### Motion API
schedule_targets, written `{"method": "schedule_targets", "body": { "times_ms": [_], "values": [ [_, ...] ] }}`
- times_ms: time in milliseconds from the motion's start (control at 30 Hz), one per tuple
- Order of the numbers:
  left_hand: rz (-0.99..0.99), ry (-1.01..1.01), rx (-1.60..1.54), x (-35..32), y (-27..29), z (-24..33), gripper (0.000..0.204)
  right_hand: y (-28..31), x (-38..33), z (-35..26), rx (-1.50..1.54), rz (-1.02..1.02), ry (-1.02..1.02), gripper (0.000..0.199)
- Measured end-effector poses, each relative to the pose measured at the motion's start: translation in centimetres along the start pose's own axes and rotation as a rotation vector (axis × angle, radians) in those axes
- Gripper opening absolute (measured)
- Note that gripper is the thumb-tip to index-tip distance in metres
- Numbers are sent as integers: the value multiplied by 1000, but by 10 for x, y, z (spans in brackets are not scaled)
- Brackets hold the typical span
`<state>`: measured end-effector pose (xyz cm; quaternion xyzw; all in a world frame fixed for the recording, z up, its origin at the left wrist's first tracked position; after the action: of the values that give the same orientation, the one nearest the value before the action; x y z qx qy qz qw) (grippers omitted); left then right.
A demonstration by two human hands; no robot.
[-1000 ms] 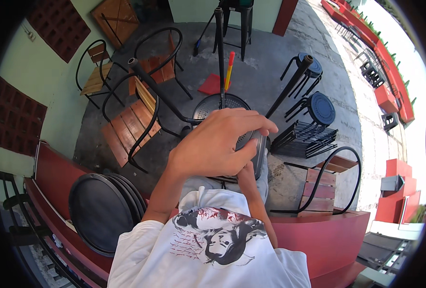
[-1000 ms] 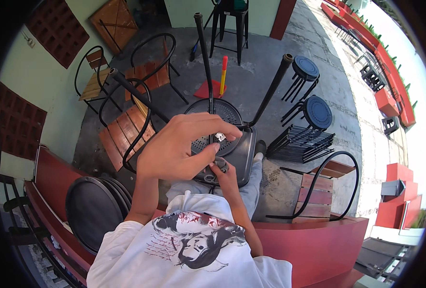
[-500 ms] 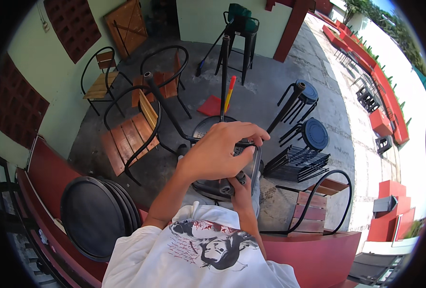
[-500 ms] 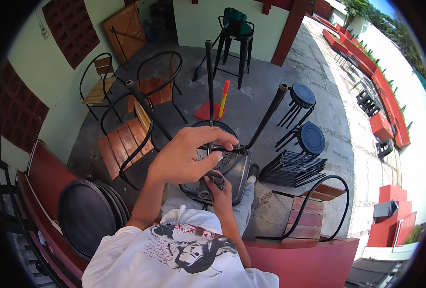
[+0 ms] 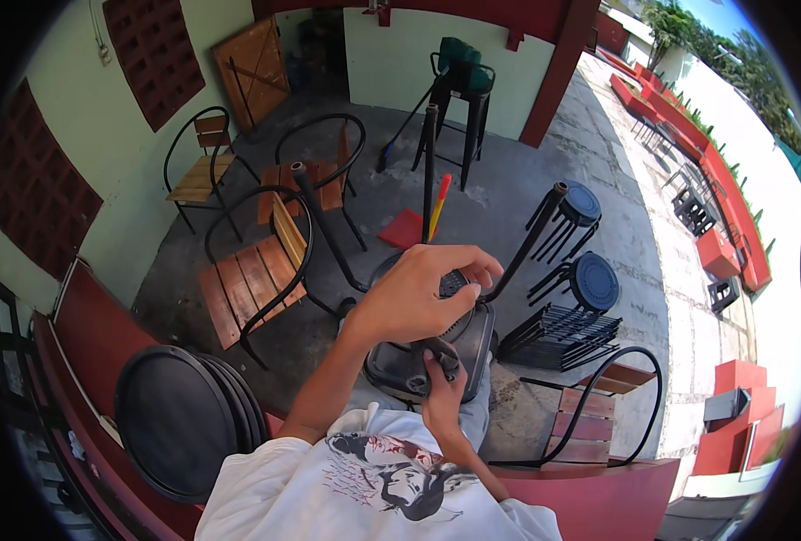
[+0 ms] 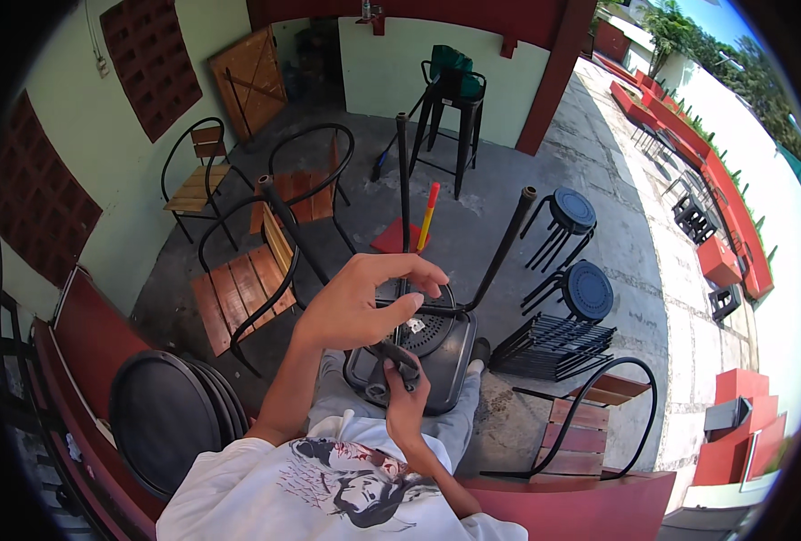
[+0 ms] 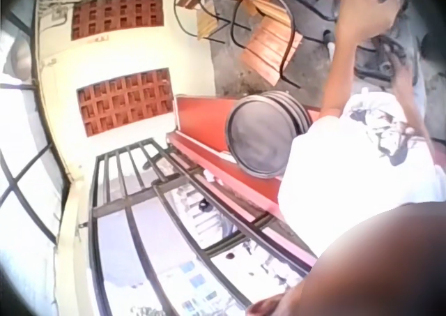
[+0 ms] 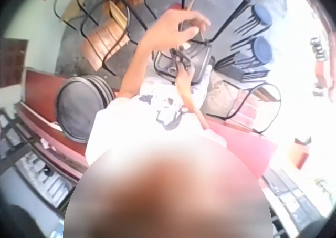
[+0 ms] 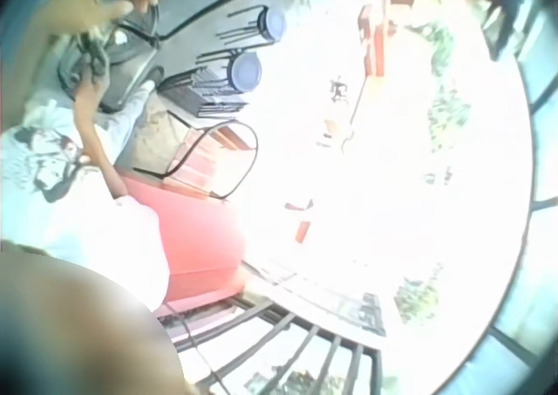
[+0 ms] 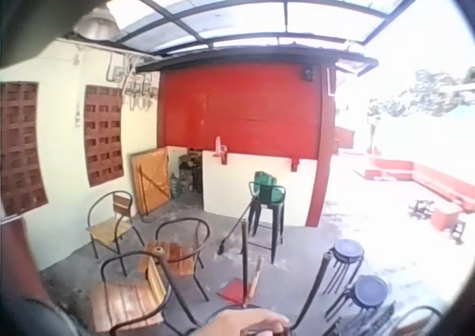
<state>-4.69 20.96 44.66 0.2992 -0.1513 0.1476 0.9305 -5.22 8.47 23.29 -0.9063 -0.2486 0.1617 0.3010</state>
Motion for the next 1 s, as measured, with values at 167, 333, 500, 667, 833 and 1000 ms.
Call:
{"method": "schedule_targets", "body": {
  "times_ms": [167, 333, 500, 667, 833, 1000],
  "values": [
    [24, -17, -53, 2, 3, -2, 30, 14, 16, 9, -18, 66, -11, 16],
    [19, 1, -131, -2, 5, 3, 33, 9, 0, 19, 51, 116, -102, 19],
    [248, -83, -355, -3, 12, -10, 54, -22, 8, -14, 4, 32, 35, 20],
    [222, -69, -348, -1, 8, -9, 60, 6, 16, 2, -140, 1, 41, 20],
    [212, -57, -424, 1, 5, -15, 67, -33, 10, -26, -71, -12, 37, 19],
    [177, -27, -480, 1, 3, -14, 72, -52, 2, -50, -44, 13, 164, 22]
  ]
}}
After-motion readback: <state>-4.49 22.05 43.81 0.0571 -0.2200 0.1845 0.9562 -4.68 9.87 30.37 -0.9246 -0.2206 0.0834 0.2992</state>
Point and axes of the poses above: each hand's wrist, its own x-axis towards the middle knuckle, its own y-axis out of the back of the hand, z = x × y, the point moved 7 cm from there along x, towards the middle knuckle, and after that the axes turned 9 degrees about x, right-handed, at the moved point
